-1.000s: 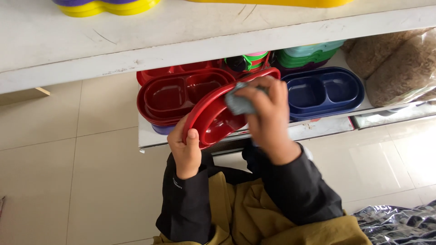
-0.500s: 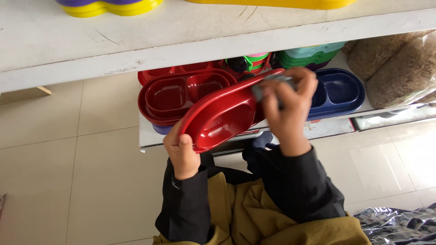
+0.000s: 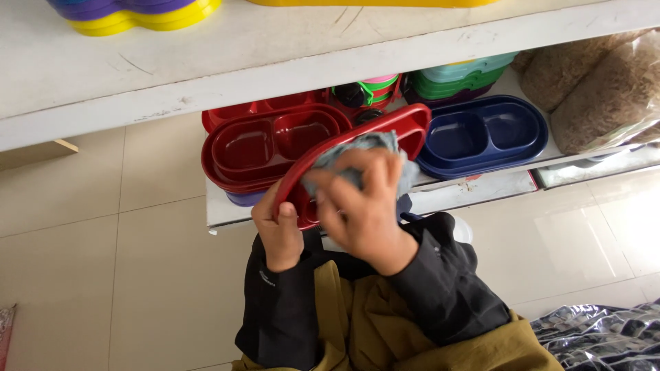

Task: Wiping down plastic pet bowls with a cloth on a store display shelf.

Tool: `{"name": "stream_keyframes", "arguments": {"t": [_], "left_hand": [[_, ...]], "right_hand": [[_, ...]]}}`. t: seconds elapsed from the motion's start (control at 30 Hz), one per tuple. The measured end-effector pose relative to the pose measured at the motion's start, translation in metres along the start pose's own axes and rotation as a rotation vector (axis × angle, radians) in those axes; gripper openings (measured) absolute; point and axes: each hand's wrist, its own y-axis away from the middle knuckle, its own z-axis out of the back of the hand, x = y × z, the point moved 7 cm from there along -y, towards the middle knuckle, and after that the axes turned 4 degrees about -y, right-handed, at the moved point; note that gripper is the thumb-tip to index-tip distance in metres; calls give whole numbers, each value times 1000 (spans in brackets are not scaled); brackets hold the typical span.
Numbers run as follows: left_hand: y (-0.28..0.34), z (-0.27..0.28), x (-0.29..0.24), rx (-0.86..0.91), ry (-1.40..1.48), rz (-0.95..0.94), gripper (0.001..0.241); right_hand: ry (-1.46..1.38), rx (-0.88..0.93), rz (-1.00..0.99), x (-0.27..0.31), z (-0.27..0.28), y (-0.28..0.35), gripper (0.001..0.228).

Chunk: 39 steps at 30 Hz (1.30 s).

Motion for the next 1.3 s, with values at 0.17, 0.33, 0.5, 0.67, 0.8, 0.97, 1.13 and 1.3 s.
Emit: {"name": "stream_keyframes", "arguments": {"t": [0.17, 0.33, 0.5, 0.67, 0.8, 0.97, 1.13, 1.3], "left_hand": [[5, 1, 23, -9, 28, 3, 63], [4, 9, 20, -35, 7, -37, 62], [2, 15, 5, -98, 103, -29, 68], [-1, 19, -8, -147, 208, -26, 74], [-8, 14, -23, -151, 307, -2, 76], [-10, 15, -13, -16, 309, -47, 77], [-13, 13, -26, 187, 433, 50, 104], [-20, 17, -34, 232, 297, 65, 107]], "right_hand": [[-146, -61, -82, -14, 21, -9, 29], [15, -102, -133, -80, 42, -10, 23], [-236, -240, -581, -179, 49, 24, 25], [-549, -320, -1008, -214, 31, 58, 16], [-733, -289, -1124, -196, 23, 48, 26], [-856, -393, -1036, -219, 24, 61, 28], [-750, -399, -792, -196, 70, 43, 31], [-371, -108, -272, -112, 100, -2, 59]]}}
